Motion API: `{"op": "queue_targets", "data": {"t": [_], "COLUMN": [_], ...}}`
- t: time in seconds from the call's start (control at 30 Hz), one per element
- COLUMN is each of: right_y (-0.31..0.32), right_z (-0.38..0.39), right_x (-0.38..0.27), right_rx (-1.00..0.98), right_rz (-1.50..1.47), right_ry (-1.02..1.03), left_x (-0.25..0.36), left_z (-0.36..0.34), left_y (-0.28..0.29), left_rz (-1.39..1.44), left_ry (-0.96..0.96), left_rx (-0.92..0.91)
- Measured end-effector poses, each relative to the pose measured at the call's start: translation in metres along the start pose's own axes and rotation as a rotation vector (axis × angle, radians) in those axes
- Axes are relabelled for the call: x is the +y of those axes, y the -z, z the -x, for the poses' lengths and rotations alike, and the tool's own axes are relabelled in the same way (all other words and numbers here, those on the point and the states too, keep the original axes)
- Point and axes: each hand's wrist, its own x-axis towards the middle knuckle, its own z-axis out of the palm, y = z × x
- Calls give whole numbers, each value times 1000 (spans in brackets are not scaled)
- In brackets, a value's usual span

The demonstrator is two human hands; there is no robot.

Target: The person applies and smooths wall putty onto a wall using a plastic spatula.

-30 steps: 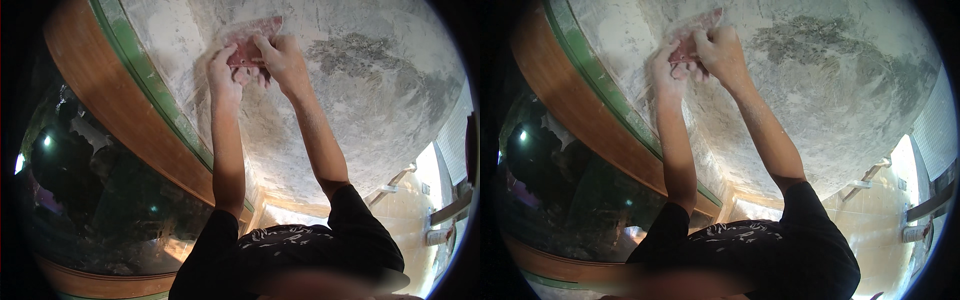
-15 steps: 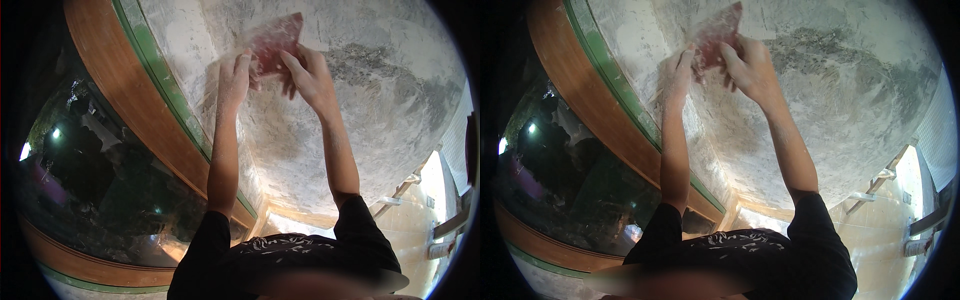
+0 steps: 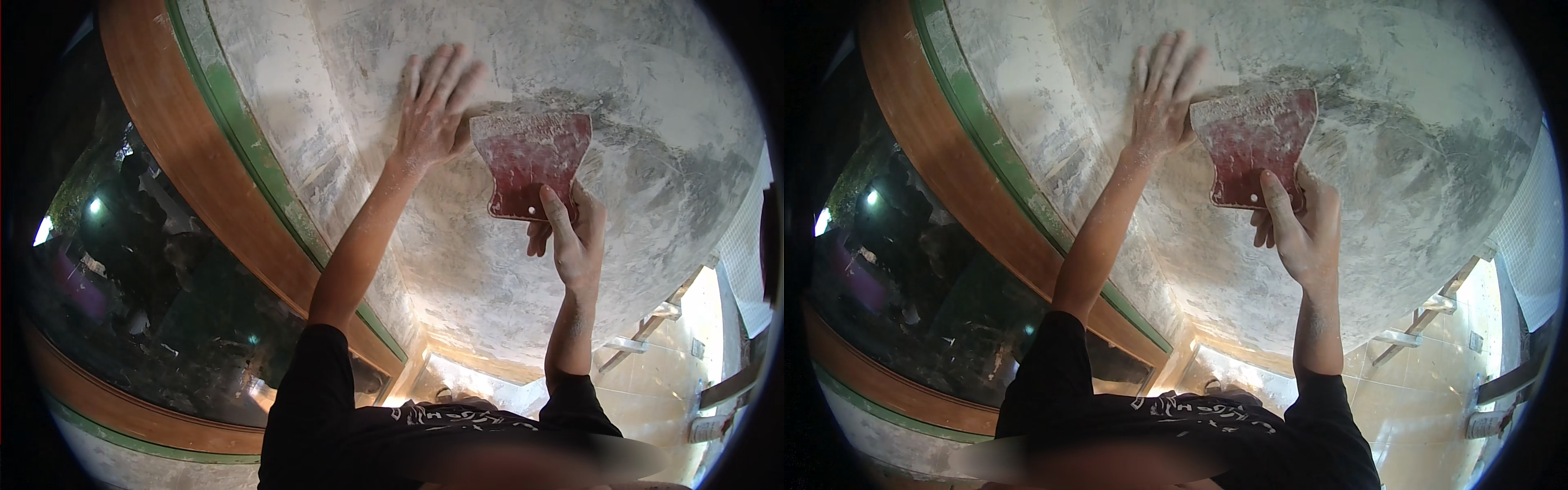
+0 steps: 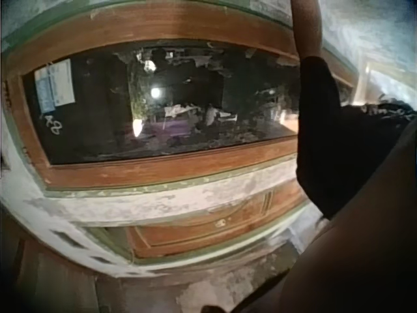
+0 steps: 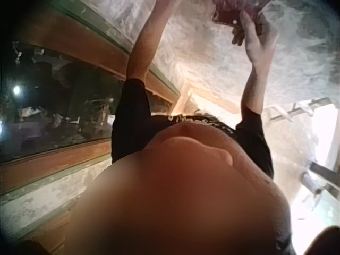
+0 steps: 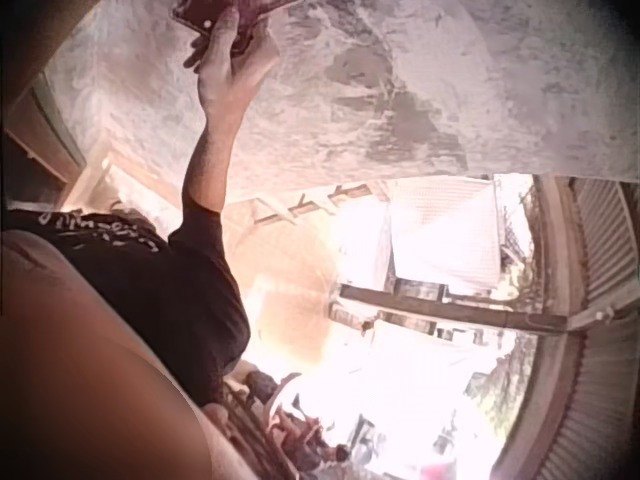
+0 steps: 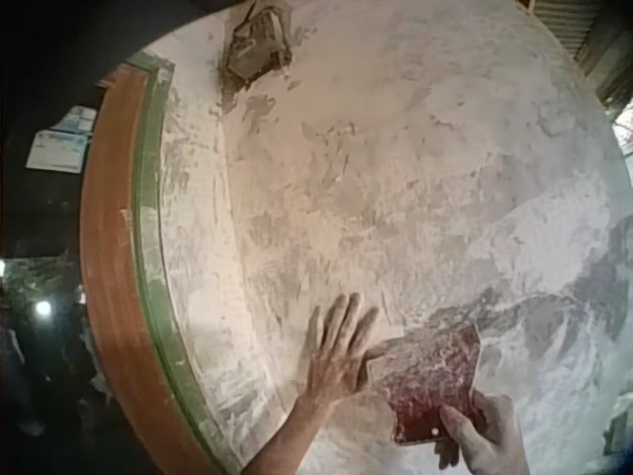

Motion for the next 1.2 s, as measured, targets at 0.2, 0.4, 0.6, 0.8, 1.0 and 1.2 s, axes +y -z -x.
{"op": "queue_targets", "data": {"t": [0.2,0.4,0.6,0.8,1.0,1.2], "right_y": [27,41,41,34,27,15], "right_z": [17,27,36,38,35,16], "right_x": [0,15,30,39,48,29], "right_rx": [3,-17,-93,-153,-82,-92], "right_rz": [-50,-38,-70,-75,-81,-132], "right_ry": [-26,-75,-149,-164,-145,-107], "left_x": [-25,-3,16,-4,5,28], "left_z": [-9,21,45,44,57,41], "left_y": [3,-1,-7,22,22,53], "left_rz": [-12,-23,64,340,82,389], "left_ry": [427,206,388,756,333,598], "left_rx": [206,-162,94,186,-46,192]}}
